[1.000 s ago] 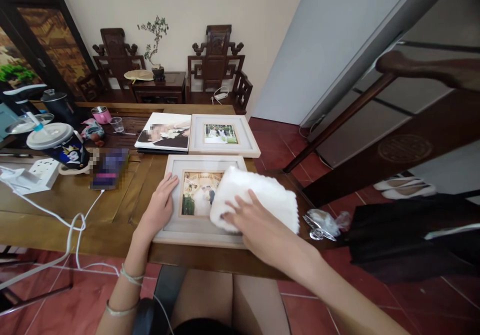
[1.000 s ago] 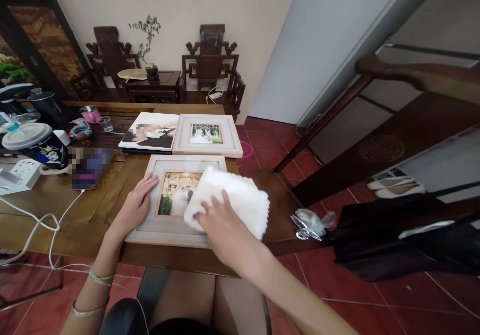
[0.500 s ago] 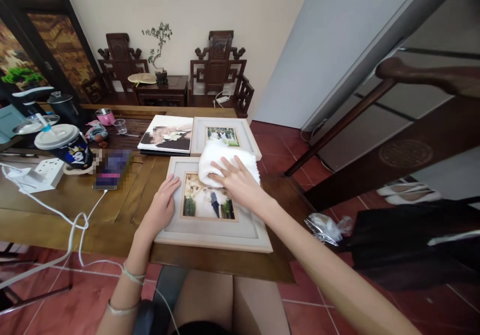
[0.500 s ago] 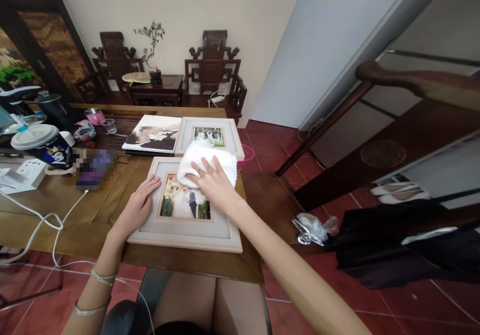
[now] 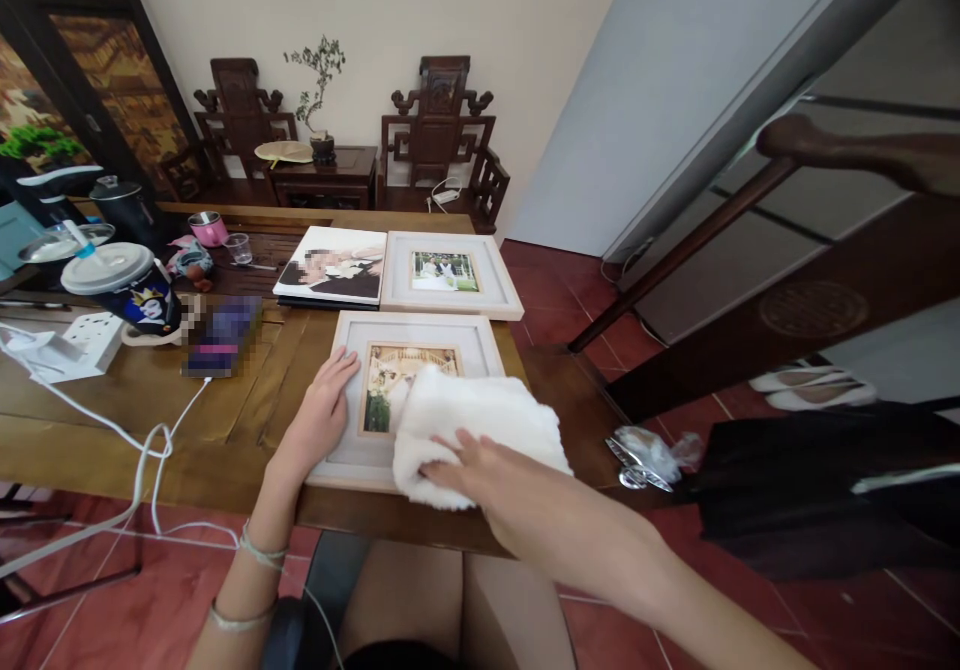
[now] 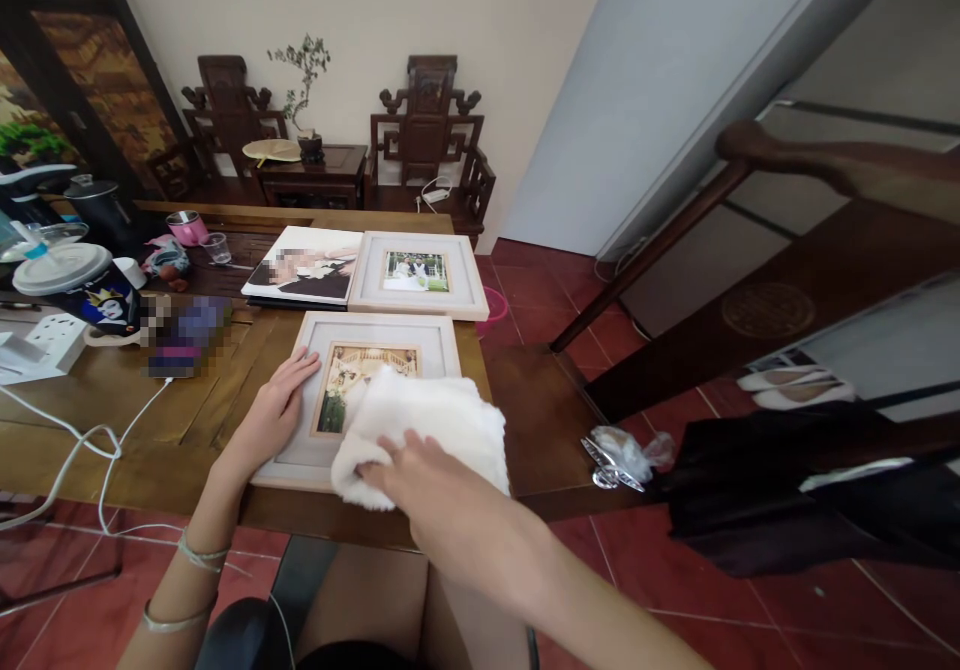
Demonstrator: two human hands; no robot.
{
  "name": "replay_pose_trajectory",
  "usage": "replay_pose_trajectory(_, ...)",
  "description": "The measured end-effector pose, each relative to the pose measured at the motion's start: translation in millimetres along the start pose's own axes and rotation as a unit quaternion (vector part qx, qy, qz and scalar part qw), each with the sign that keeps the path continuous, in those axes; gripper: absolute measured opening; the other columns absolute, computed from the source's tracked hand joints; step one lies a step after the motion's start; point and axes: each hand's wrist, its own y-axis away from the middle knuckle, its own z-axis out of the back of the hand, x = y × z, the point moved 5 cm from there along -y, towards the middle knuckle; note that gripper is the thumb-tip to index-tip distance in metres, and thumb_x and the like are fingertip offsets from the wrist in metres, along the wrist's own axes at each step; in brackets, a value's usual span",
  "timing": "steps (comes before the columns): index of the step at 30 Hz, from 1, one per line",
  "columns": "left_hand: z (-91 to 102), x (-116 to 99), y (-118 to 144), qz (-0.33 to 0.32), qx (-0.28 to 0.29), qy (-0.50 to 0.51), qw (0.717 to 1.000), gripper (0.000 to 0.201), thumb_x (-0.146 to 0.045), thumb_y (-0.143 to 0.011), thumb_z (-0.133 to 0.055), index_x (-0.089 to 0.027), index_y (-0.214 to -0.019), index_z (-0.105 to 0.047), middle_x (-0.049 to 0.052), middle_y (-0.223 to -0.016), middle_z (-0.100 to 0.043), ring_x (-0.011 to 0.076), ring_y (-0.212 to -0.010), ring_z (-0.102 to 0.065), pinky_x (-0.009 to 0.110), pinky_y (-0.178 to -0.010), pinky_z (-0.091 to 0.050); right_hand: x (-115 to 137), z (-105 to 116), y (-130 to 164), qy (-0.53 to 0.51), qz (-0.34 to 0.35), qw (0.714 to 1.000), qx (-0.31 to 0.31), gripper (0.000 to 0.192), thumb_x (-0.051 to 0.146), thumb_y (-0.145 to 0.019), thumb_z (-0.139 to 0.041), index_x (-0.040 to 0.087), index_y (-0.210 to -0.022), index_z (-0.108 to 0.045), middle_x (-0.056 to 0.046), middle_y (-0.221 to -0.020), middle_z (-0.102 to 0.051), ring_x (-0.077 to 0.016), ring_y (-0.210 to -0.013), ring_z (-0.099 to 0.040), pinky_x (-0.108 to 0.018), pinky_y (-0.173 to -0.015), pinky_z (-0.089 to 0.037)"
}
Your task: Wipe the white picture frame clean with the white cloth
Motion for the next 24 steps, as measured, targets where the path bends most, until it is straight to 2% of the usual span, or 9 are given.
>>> replay_pose_trajectory(3, 0.0, 0.0, 0.1, 0.001, 0.006, 0.001, 1.0, 0.048, -0.006, -0.085, -0.035, -0.012, -0.128, -0.055, 0.014, -0.137, -0.053, 0.0226, -0.139, -0.034, 0.049, -0.114, -0.03, 15.2, -0.9, 10.4, -0.015, 0.016, 1.0, 0.01, 0.073, -0.012, -0.067, -0.036, 0.019, -0.13, -0.052, -0.013, -0.134, -0.053, -0.0317, -0.121, -0.052, -0.048, -0.099, -0.044)
replay_pose_trajectory(5, 0.2, -0.5, 0.3, -0.002, 0.009, 0.005, 1.0, 0.048, -0.006, -0.086, -0.035, -0.014, -0.128, -0.055, 0.013, -0.138, -0.053, 0.0226, -0.139, -0.034, 0.05, -0.114, -0.03, 12.9, -0.7, 4.4, -0.016, -0.008, 1.0, 0.0, 0.077, -0.013, -0.064, -0.035, 0.019, -0.132, -0.051, -0.014, -0.132, -0.055, -0.0309, -0.122, -0.051, -0.046, -0.099, -0.044)
replay_pose_trajectory(7, 0.6, -1.0, 0.5, -0.004, 0.011, 0.006, 1.0, 0.047, -0.006, -0.086, -0.035, -0.014, -0.128, -0.055, 0.013, -0.138, -0.052, 0.0228, -0.139, -0.034, 0.051, -0.114, -0.03, 0.9, -0.6, -9.2, 0.0, -0.044, 0.999, -0.023, 0.081, -0.013, -0.063, -0.034, 0.018, -0.136, -0.047, -0.015, -0.137, -0.051, -0.0308, -0.128, -0.046, -0.045, -0.1, -0.043)
replay_pose_trajectory(10, 0.8, -1.6, 0.6, -0.004, 0.019, 0.005, 1.0, 0.046, -0.007, -0.086, -0.035, -0.012, -0.127, -0.056, 0.015, -0.139, -0.051, 0.0237, -0.139, -0.033, 0.051, -0.114, -0.029, -28.9, -1.4, -36.4, 0.065, -0.099, 0.991, -0.068, 0.082, -0.013, -0.064, -0.036, 0.016, -0.141, -0.042, -0.017, -0.149, -0.035, -0.0358, -0.136, -0.032, -0.054, -0.107, -0.032)
replay_pose_trajectory(13, 1.2, -2.0, 0.6, -0.002, 0.019, 0.011, 1.0, 0.046, -0.007, -0.086, -0.035, -0.013, -0.127, -0.056, 0.014, -0.139, -0.051, 0.0236, -0.139, -0.033, 0.051, -0.114, -0.03, -57.9, -1.4, -61.2, 0.137, -0.148, 0.971, -0.128, 0.075, -0.009, -0.07, -0.041, 0.016, -0.14, -0.043, -0.018, -0.153, -0.026, -0.0417, -0.139, -0.02, -0.064, -0.108, -0.019)
replay_pose_trajectory(15, 1.7, -2.0, 0.7, -0.002, 0.01, 0.017, 1.0, 0.046, -0.007, -0.087, -0.036, -0.014, -0.127, -0.056, 0.013, -0.138, -0.052, 0.0232, -0.139, -0.034, 0.051, -0.113, -0.03, -67.2, -2.4, -71.9, 0.159, -0.162, 0.963, -0.146, 0.068, -0.005, -0.075, -0.042, 0.017, -0.139, -0.045, -0.016, -0.153, -0.026, -0.0447, -0.139, -0.018, -0.067, -0.107, -0.016)
replay_pose_trajectory(19, 0.9, -1.3, 0.6, -0.004, -0.001, 0.02, 1.0, 0.045, -0.007, -0.087, -0.035, -0.014, -0.125, -0.057, 0.013, -0.137, -0.053, 0.023, -0.138, -0.035, 0.051, -0.113, -0.031, -56.5, -5.5, -71.4, 0.141, -0.157, 0.972, -0.099, 0.069, -0.007, -0.075, -0.04, 0.019, -0.138, -0.048, -0.011, -0.154, -0.028, -0.047, -0.138, -0.018, -0.068, -0.105, -0.02)
replay_pose_trajectory(22, 0.1, -0.6, 0.3, -0.006, 0.0, 0.015, 1.0, 0.045, -0.007, -0.087, -0.035, -0.012, -0.125, -0.057, 0.015, -0.137, -0.053, 0.0233, -0.138, -0.035, 0.051, -0.113, -0.031, -31.4, -5.2, -50.1, 0.084, -0.14, 0.986, -0.021, 0.078, -0.011, -0.067, -0.042, 0.023, -0.136, -0.049, -0.009, -0.153, -0.03, -0.0479, -0.137, -0.02, -0.069, -0.102, -0.026)
replay_pose_trajectory(24, -0.3, -0.3, 0.0, -0.005, 0.004, 0.012, 1.0, 0.044, -0.006, -0.086, -0.035, -0.011, -0.125, -0.057, 0.015, -0.137, -0.053, 0.0233, -0.138, -0.035, 0.05, -0.114, -0.03, -11.9, -3.7, -31.1, 0.039, -0.105, 0.993, 0.028, 0.08, -0.011, -0.064, -0.041, 0.026, -0.134, -0.051, -0.008, -0.151, -0.034, -0.0457, -0.137, -0.023, -0.068, -0.1, -0.031)
